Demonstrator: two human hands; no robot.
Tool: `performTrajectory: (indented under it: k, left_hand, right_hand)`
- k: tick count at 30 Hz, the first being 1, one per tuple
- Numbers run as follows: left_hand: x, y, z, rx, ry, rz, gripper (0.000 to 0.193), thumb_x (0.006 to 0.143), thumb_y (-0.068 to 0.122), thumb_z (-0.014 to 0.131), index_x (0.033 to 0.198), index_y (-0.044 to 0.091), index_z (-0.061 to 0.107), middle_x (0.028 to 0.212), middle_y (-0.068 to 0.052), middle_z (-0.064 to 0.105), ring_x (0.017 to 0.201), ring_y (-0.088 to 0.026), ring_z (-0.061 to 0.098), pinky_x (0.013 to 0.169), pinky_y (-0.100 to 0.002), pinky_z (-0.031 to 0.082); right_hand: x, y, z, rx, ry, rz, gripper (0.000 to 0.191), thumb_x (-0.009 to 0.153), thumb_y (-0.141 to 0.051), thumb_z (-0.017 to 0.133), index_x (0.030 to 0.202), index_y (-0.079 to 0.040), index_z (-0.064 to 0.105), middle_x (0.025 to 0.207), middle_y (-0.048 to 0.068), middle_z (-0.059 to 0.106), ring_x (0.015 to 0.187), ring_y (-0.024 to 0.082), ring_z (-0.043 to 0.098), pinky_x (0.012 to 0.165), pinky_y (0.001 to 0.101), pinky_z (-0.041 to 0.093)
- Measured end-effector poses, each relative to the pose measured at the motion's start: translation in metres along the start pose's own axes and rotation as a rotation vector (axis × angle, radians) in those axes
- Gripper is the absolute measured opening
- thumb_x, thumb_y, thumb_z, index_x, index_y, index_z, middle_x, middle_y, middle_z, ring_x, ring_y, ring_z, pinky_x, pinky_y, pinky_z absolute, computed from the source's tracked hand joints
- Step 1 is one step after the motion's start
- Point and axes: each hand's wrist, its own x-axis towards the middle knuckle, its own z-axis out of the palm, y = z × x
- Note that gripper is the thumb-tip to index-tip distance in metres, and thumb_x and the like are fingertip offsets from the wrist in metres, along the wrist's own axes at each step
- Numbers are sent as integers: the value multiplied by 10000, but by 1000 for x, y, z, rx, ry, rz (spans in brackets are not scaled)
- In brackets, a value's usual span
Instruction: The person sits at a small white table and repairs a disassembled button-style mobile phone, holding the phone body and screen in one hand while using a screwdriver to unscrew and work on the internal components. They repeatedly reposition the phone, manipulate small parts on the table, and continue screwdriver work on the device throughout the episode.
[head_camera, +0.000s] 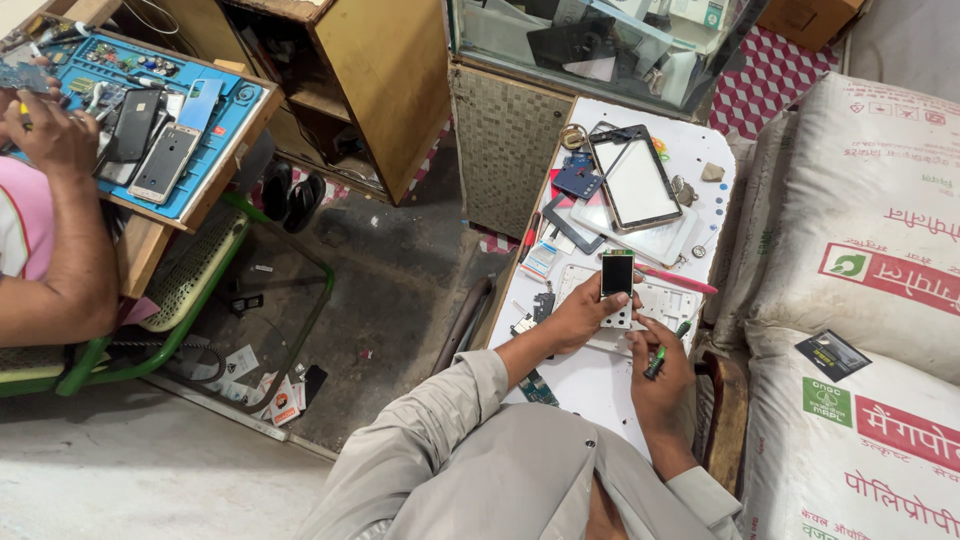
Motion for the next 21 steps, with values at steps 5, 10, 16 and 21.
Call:
performTrajectory:
  k: [5, 10, 16, 21]
  left_hand:
    - [-1, 2, 3, 7, -2, -28, 415, 973, 166, 703, 1370, 91, 608, 1239, 1, 666, 1158, -116, 618, 998, -298, 531]
    - [-1, -2, 2, 38, -34, -49, 344, 972, 116, 730, 1310, 74, 681, 1155, -16, 703, 1093, -114, 636, 970, -297, 527]
    - [-1, -3, -2, 12, -66, -69, 341, 971, 115, 701, 1304, 51, 674, 1266, -13, 705, 1158, -111, 648, 1027, -294, 527]
    - [-4, 1, -2, 82, -140, -67, 318, 1008, 108, 688, 1315, 26, 686, 1209, -81, 727, 1135, -144, 667, 1026, -313, 530]
  right_hand:
    - [-1, 4, 1, -54, 54, 27, 297, 964, -25, 734, 1229, 27, 608, 1069, 132, 723, 939, 157, 711, 828, 283, 578]
    - [-2, 12, 3, -103, 94, -5, 301, 949, -24, 764, 1203, 24, 610, 1035, 123, 693, 924, 149, 695, 816, 278, 570]
    - [-3, 14, 1, -86, 100, -14, 276, 966, -1, 737, 1203, 30, 599, 1104, 133, 682, 959, 160, 682, 842, 288, 569]
    - [-2, 14, 1, -87, 135, -21, 249, 981, 21, 716, 1193, 34, 586, 1136, 137, 681, 975, 157, 692, 855, 283, 568]
